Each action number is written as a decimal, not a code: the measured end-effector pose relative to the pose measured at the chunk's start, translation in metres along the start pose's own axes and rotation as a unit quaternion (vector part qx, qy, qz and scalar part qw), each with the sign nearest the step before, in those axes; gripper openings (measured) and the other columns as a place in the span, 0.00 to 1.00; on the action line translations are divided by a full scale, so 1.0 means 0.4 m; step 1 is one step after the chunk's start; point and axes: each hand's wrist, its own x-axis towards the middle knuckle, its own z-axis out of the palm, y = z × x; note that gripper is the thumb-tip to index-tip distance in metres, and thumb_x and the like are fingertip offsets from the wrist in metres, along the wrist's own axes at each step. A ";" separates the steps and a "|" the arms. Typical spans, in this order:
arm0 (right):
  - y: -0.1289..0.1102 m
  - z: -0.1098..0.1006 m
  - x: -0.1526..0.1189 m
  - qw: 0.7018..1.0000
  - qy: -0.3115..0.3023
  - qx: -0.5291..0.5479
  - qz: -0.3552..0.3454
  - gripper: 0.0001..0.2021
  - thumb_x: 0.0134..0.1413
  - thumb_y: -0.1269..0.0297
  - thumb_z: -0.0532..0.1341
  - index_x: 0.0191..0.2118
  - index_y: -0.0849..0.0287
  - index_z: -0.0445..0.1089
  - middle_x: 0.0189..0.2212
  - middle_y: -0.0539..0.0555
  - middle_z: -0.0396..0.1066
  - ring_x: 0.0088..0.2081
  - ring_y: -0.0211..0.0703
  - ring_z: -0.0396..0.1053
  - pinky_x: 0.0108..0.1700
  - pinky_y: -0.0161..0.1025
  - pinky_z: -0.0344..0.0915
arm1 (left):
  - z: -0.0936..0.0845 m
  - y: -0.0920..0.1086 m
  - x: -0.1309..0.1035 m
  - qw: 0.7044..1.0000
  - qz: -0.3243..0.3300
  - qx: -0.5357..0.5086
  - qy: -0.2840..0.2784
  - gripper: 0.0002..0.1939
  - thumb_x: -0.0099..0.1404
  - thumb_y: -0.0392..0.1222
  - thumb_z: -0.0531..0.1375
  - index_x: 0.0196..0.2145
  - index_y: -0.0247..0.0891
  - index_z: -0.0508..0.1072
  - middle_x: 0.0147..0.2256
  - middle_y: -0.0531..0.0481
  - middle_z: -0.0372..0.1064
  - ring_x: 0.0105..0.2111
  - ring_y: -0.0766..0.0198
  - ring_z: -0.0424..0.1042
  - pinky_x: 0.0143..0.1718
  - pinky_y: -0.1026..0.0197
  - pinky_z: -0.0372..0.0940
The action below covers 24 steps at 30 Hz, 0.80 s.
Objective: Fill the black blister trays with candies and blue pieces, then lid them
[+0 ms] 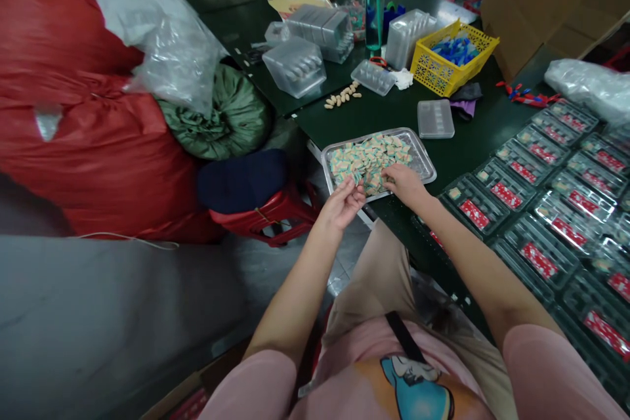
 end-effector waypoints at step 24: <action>-0.123 -0.061 -0.141 0.931 0.118 0.314 0.144 0.05 0.57 0.71 0.62 0.36 0.59 0.76 0.35 0.49 0.77 0.38 0.38 0.72 0.45 0.33 0.64 | 0.041 -0.110 -0.045 0.962 0.104 0.253 -0.002 0.15 0.47 0.35 0.72 0.35 0.38 0.79 0.28 0.53 0.76 0.27 0.70 0.74 0.29 0.71 0.69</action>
